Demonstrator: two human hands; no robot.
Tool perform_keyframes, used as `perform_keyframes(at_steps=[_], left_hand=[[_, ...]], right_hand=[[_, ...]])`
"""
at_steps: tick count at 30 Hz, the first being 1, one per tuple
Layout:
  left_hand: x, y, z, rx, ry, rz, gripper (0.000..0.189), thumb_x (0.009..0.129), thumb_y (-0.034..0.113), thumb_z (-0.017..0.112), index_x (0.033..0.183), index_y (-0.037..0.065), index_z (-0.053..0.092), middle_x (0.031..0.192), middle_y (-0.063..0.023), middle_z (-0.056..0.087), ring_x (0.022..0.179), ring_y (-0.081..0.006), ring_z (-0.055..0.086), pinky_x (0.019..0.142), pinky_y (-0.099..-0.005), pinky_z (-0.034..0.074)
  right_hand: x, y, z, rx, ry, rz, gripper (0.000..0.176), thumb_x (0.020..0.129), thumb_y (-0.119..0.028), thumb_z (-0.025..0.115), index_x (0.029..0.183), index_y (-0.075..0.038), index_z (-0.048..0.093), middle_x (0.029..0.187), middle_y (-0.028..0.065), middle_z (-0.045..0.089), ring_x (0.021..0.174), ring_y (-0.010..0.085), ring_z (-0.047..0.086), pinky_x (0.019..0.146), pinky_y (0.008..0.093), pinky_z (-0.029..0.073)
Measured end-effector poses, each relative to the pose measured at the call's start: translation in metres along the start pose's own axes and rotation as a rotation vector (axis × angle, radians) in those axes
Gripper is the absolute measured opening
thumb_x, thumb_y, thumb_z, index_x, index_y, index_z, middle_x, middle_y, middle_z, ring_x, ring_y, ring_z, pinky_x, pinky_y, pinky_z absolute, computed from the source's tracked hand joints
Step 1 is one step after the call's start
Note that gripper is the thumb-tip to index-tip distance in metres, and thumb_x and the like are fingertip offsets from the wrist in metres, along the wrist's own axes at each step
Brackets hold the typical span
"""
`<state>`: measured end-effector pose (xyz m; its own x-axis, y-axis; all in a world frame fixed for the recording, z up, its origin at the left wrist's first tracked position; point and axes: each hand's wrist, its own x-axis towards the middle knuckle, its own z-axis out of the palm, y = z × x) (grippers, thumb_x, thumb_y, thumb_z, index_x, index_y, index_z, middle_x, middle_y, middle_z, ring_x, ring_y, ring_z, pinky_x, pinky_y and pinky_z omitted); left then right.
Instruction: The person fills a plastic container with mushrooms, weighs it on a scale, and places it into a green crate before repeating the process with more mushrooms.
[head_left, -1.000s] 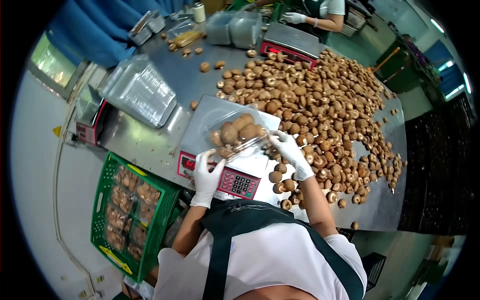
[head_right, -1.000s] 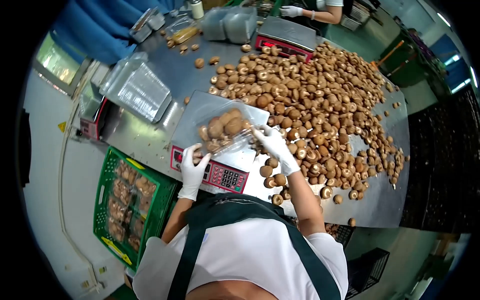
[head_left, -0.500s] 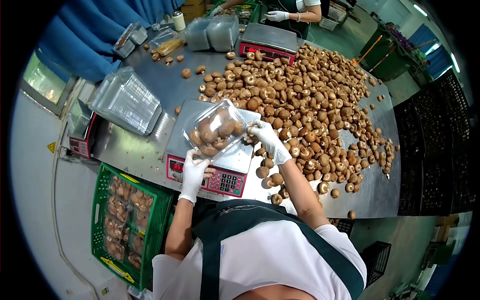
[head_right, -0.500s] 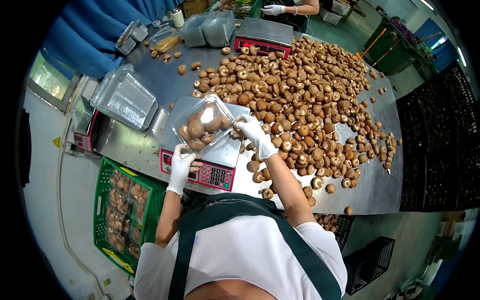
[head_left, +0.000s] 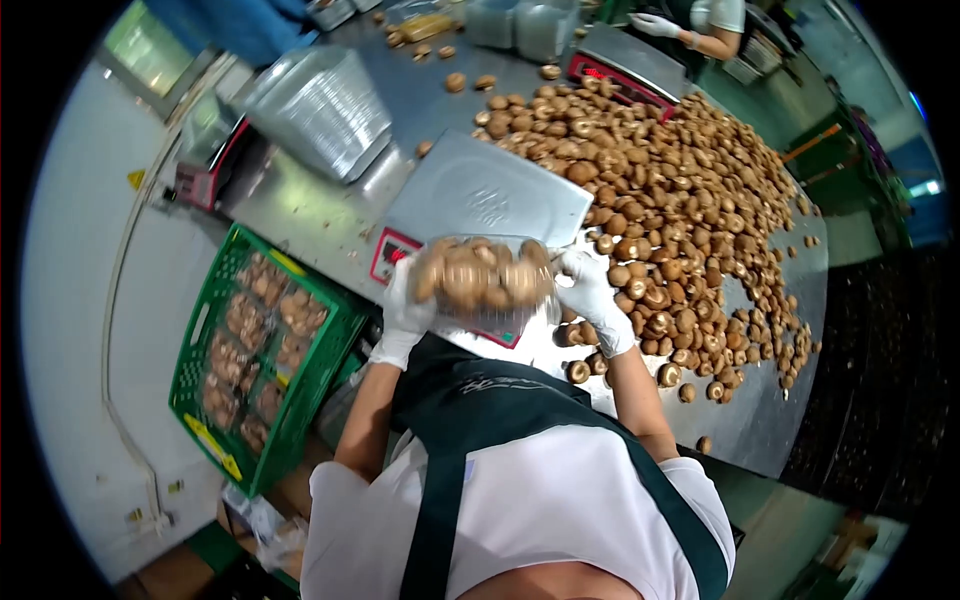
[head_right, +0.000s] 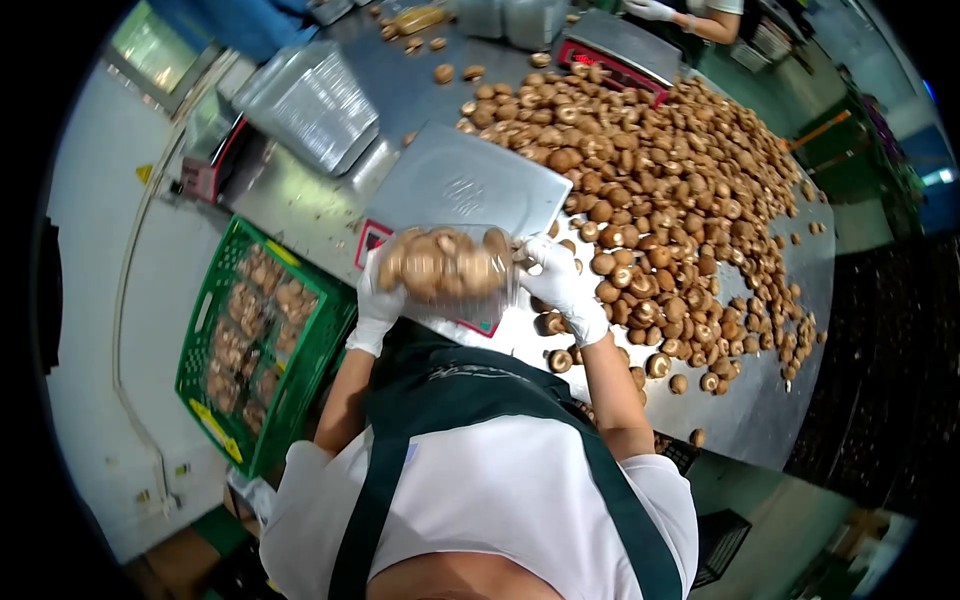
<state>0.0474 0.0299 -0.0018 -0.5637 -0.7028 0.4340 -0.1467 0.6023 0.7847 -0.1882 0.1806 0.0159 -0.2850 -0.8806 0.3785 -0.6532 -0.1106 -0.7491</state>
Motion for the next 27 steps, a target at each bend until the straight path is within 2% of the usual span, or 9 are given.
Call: perform_keyframes(at_steps=[7, 12, 13, 16, 18, 19, 20, 22, 27], left_hand=[[-0.023, -0.036, -0.038, 0.401, 0.137, 0.200, 0.039, 0.077, 0.007, 0.067, 0.110, 0.002, 0.049, 0.121, -0.0174, 0.054, 0.106, -0.0304, 0.056, 0.090, -0.0340, 0.047], [-0.042, -0.046, -0.050, -0.078, 0.286, -0.152, 0.039, 0.086, 0.016, 0.058, 0.118, 0.001, 0.042, 0.127, -0.0197, 0.043, 0.115, -0.0287, 0.048, 0.097, -0.0342, 0.041], [-0.038, -0.026, -0.052, -0.791, 0.345, -0.437, 0.029, 0.092, 0.012, 0.048, 0.117, -0.002, 0.043, 0.133, -0.0115, 0.041, 0.118, -0.0197, 0.045, 0.099, -0.0330, 0.039], [-0.026, -0.024, -0.078, -0.005, -0.087, 0.175, 0.052, 0.087, 0.016, 0.056, 0.131, 0.002, 0.034, 0.133, -0.0098, 0.041, 0.121, -0.0193, 0.044, 0.103, -0.0324, 0.035], [-0.048, 0.002, -0.074, -0.999, 0.084, -0.576, 0.065, 0.081, 0.024, 0.063, 0.135, 0.004, 0.033, 0.135, -0.0074, 0.040, 0.123, -0.0178, 0.041, 0.107, -0.0313, 0.029], [-0.066, -0.013, -0.055, -1.314, 0.214, -0.497, 0.067, 0.078, 0.028, 0.066, 0.134, 0.006, 0.035, 0.134, -0.0060, 0.042, 0.122, -0.0200, 0.041, 0.105, -0.0334, 0.030], [-0.081, -0.033, -0.040, -1.626, 0.342, -0.395, 0.070, 0.074, 0.032, 0.068, 0.132, 0.008, 0.038, 0.133, -0.0047, 0.044, 0.121, -0.0222, 0.042, 0.104, -0.0355, 0.030], [-0.058, -0.018, -0.062, -1.703, 0.325, -0.323, 0.069, 0.078, 0.035, 0.065, 0.134, 0.008, 0.036, 0.133, -0.0058, 0.043, 0.123, -0.0197, 0.040, 0.107, -0.0368, 0.028], [-0.095, -0.080, -0.155, -1.144, 0.786, -0.639, 0.056, 0.085, 0.037, 0.058, 0.130, 0.007, 0.042, 0.125, -0.0074, 0.049, 0.115, -0.0213, 0.046, 0.098, -0.0355, 0.037]], right_hand=[[0.032, -0.040, 0.031, -0.257, 0.141, -0.461, 0.029, 0.058, 0.003, 0.070, 0.084, -0.005, 0.062, 0.091, 0.0073, 0.066, 0.072, 0.0218, 0.061, 0.059, 0.0295, 0.050], [0.040, -0.040, 0.063, -0.136, 0.063, -0.420, 0.024, 0.060, 0.006, 0.068, 0.078, -0.005, 0.058, 0.091, 0.0083, 0.066, 0.071, 0.0236, 0.061, 0.059, 0.0307, 0.050], [0.039, -0.038, 0.071, -0.070, 0.030, -0.392, 0.023, 0.060, 0.006, 0.067, 0.079, -0.005, 0.058, 0.088, 0.0085, 0.066, 0.069, 0.0254, 0.061, 0.059, 0.0312, 0.050], [0.024, -0.046, 0.095, 0.153, -0.173, -0.031, 0.021, 0.064, 0.003, 0.070, 0.080, -0.002, 0.058, 0.082, 0.0078, 0.064, 0.067, 0.0249, 0.061, 0.061, 0.0310, 0.050], [0.025, -0.060, 0.113, 0.029, -0.341, -0.412, 0.030, 0.066, -0.002, 0.072, 0.094, -0.002, 0.059, 0.089, 0.0083, 0.063, 0.077, 0.0206, 0.062, 0.069, 0.0297, 0.050], [0.010, -0.074, 0.121, 0.269, -0.532, 0.521, 0.047, 0.068, -0.010, 0.074, 0.110, -0.001, 0.055, 0.102, 0.0098, 0.061, 0.091, 0.0203, 0.061, 0.078, 0.0299, 0.048], [-0.018, -0.022, 0.148, -0.144, -0.542, -0.129, 0.059, 0.070, -0.016, 0.075, 0.120, 0.001, 0.049, 0.116, 0.0132, 0.055, 0.101, 0.0193, 0.058, 0.082, 0.0298, 0.046], [0.002, -0.071, 0.166, 0.449, -0.641, 0.358, 0.049, 0.074, -0.018, 0.074, 0.115, 0.000, 0.054, 0.107, 0.0111, 0.061, 0.093, 0.0173, 0.060, 0.081, 0.0292, 0.046], [0.018, -0.096, 0.179, 0.355, -0.663, 0.273, 0.021, 0.082, -0.010, 0.066, 0.101, -0.003, 0.064, 0.082, 0.0058, 0.067, 0.068, 0.0062, 0.057, 0.068, 0.0217, 0.048]])
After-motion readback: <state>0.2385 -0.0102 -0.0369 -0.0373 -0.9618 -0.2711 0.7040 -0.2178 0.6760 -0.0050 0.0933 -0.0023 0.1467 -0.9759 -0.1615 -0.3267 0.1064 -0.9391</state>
